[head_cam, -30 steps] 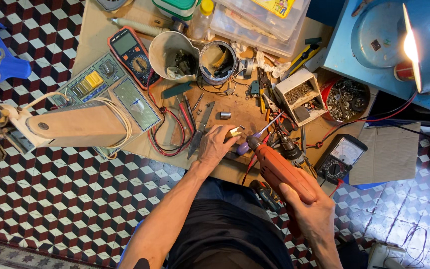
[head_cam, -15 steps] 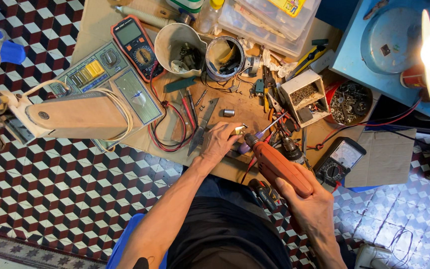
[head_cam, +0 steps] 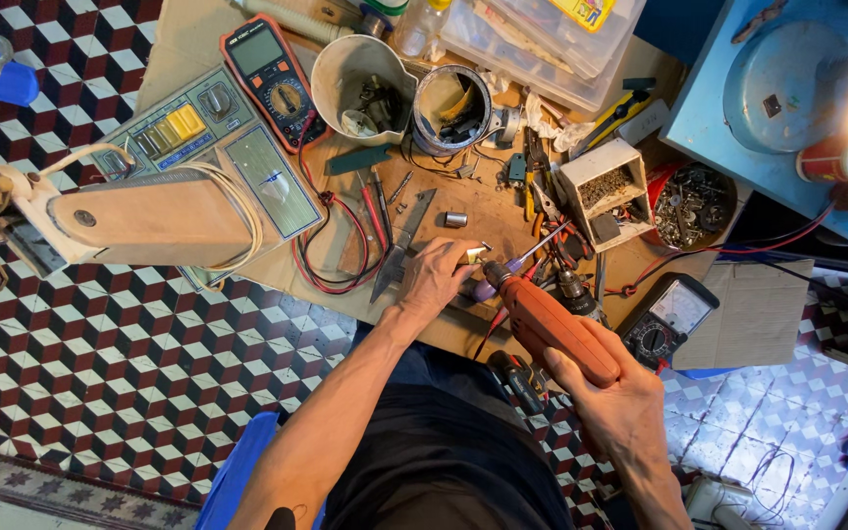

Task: The person uses a corded drill to make holes in small metal pieces held in a bench vise. They repeatedly position the drill, activate it, and withdraw it while adjusting the metal pieces between drilling attempts.

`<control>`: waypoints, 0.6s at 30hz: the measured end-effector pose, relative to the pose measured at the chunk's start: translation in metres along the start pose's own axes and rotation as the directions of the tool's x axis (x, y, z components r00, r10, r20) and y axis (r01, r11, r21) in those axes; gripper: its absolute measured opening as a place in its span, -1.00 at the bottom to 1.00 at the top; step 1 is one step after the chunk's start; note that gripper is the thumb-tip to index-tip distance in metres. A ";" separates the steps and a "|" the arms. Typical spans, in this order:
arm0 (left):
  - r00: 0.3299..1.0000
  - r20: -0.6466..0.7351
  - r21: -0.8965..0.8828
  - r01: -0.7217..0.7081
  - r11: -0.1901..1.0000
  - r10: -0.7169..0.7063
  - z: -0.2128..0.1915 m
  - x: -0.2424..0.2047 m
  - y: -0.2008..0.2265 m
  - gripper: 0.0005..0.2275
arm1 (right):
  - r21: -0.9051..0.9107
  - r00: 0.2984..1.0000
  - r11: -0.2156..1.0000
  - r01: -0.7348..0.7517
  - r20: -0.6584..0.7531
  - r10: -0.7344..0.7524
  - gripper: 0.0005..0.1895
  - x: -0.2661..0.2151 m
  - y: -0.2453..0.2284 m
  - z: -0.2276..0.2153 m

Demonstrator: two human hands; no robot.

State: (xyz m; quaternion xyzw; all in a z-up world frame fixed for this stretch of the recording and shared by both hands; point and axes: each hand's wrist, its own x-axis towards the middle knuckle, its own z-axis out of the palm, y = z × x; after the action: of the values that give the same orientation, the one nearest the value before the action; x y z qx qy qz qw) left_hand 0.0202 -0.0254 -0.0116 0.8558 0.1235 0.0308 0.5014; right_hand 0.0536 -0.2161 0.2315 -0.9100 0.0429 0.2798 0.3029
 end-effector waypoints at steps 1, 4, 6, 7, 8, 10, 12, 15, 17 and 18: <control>1.000 -0.010 0.008 -0.012 1.000 0.012 -0.001 0.000 0.000 -0.65 | -0.019 1.000 1.000 -0.016 0.013 0.016 -0.34 0.001 -0.002 0.000; 0.999 -0.022 0.019 -0.032 0.999 0.033 -0.002 0.002 0.002 -0.64 | -0.083 0.999 0.996 -0.027 0.044 0.031 -0.32 0.003 -0.010 -0.002; 1.000 -0.005 0.006 -0.023 1.000 0.023 -0.002 0.005 0.002 -0.62 | -0.135 0.998 0.991 0.010 0.057 -0.002 -0.33 0.005 -0.014 -0.003; 0.999 -0.009 -0.001 -0.039 0.999 0.039 -0.002 0.006 0.002 -0.63 | -0.174 0.998 0.984 0.032 0.063 -0.022 -0.32 0.007 -0.015 -0.005; 0.999 -0.015 -0.005 -0.052 0.999 0.052 -0.003 0.005 0.001 -0.63 | -0.213 0.996 0.975 0.058 0.073 -0.043 -0.31 0.009 -0.017 -0.007; 0.998 -0.016 -0.014 -0.059 0.998 0.059 -0.004 0.005 0.000 -0.63 | -0.216 0.988 0.968 0.129 0.112 -0.106 -0.30 0.013 -0.020 -0.012; 0.999 -0.005 -0.025 -0.050 0.998 0.049 -0.003 0.007 -0.001 -0.61 | -0.141 0.968 0.966 0.216 0.162 -0.193 -0.29 0.018 -0.027 -0.016; 0.997 -0.039 -0.060 -0.072 0.996 0.069 -0.004 0.006 -0.004 -0.63 | -0.136 0.961 0.973 0.187 0.228 -0.153 -0.26 0.029 -0.048 -0.022; 0.993 -0.045 -0.045 -0.112 0.993 0.110 -0.006 0.001 -0.008 -0.63 | -0.350 0.969 0.936 0.036 0.243 0.053 -0.28 0.035 -0.066 -0.023; 0.989 -0.047 -0.039 -0.139 0.990 0.137 -0.007 0.001 -0.010 -0.64 | -0.451 0.962 0.892 -0.038 0.224 0.154 -0.29 0.038 -0.076 -0.024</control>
State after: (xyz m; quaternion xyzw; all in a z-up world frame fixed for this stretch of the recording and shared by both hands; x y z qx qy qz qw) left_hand 0.0179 -0.0146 -0.0167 0.8506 0.0743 0.0870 0.5132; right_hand 0.1162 -0.1644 0.2669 -0.9083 -0.0153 0.4109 0.0770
